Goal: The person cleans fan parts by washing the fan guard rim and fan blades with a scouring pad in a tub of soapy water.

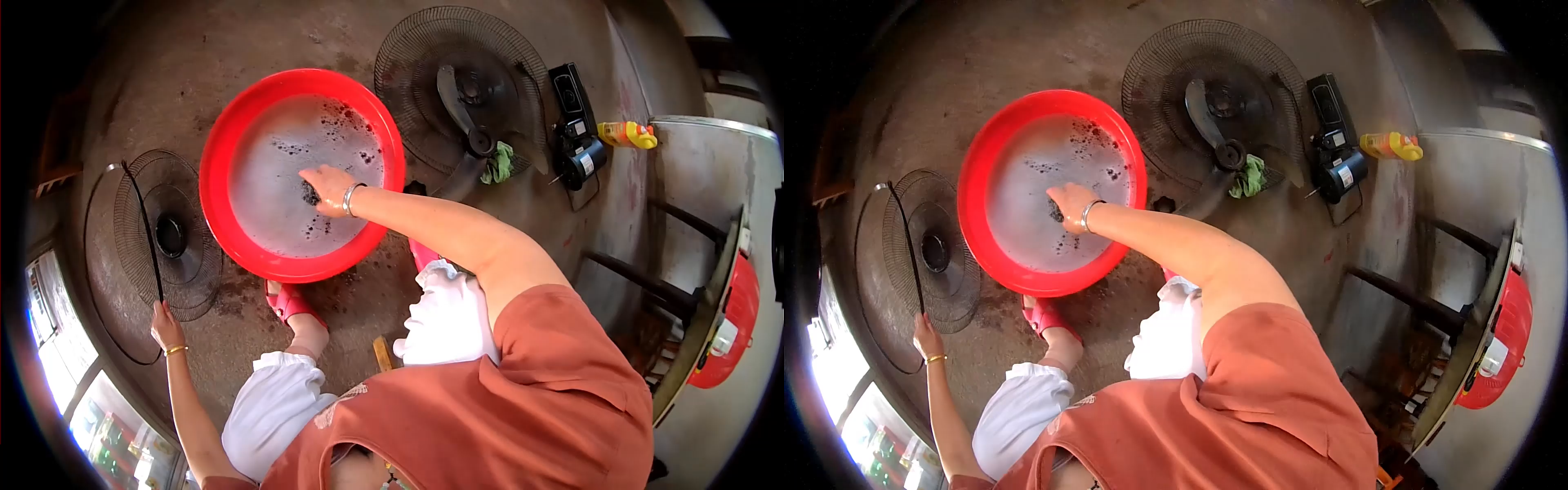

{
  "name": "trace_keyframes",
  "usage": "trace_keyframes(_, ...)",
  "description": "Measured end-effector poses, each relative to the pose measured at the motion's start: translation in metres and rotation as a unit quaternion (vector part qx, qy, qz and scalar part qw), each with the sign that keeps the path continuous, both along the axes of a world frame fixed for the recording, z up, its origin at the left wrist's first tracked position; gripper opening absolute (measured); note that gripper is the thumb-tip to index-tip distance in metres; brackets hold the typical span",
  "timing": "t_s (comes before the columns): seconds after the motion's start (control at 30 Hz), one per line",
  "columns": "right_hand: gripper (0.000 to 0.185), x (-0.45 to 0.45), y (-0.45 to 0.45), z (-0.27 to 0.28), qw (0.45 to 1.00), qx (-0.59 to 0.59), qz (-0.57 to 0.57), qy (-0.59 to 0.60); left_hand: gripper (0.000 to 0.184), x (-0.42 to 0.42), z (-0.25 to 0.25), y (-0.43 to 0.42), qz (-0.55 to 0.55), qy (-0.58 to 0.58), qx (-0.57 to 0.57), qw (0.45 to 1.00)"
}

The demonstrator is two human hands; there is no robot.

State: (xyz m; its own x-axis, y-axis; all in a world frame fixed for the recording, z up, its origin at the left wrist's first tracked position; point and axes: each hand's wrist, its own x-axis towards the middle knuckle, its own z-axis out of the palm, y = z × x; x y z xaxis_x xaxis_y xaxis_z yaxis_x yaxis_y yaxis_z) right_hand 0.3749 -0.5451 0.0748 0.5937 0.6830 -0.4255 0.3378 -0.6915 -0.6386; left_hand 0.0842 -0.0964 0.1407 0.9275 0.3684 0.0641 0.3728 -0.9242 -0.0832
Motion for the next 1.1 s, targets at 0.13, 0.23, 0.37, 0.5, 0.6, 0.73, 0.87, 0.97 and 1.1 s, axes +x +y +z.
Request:
trace_keyframes(0.13, 0.049, -0.011, -0.025, 0.015, 0.993, 0.029, 0.013, -0.118, 0.027, 0.000, -0.066, 0.032, 0.073, 0.024, -0.039, 0.996)
trace_keyframes(0.23, 0.026, 0.004, -0.073, 0.044, 0.969, 0.200, -0.121, -0.081, 0.024, -0.008, -0.102, 0.040, 0.115, 0.013, -0.142, 0.983)
trace_keyframes(0.37, 0.014, 0.019, -0.195, 0.030, 0.882, 0.130, -0.367, -0.266, 0.025, -0.033, -0.148, 0.076, 0.203, 0.079, -0.285, 0.933)
trace_keyframes(0.5, 0.046, -0.003, -0.318, -0.045, 0.835, -0.134, -0.395, -0.360, 0.049, -0.034, -0.159, 0.076, 0.236, 0.133, -0.359, 0.893)
trace_keyframes(0.6, 0.050, -0.014, -0.325, -0.067, 0.849, -0.216, -0.415, -0.247, 0.048, -0.036, -0.148, 0.075, 0.140, 0.094, -0.299, 0.939)
trace_keyframes(0.73, 0.024, -0.003, -0.342, -0.080, 0.828, -0.094, -0.486, -0.264, 0.027, 0.045, -0.062, -0.034, 0.077, 0.094, -0.268, 0.956)
trace_keyframes(0.87, 0.020, 0.029, -0.372, -0.063, 0.677, 0.183, -0.679, -0.217, 0.013, 0.098, -0.013, -0.124, 0.021, 0.048, -0.306, 0.951)
trace_keyframes(0.97, 0.024, 0.063, -0.374, 0.005, 0.553, 0.390, -0.732, -0.079, 0.009, 0.129, -0.002, -0.180, -0.117, 0.043, -0.360, 0.925)
trace_keyframes(1.1, 0.028, 0.098, -0.376, 0.054, 0.562, 0.448, -0.683, -0.131, 0.010, 0.150, -0.008, -0.234, -0.186, 0.095, -0.414, 0.886)
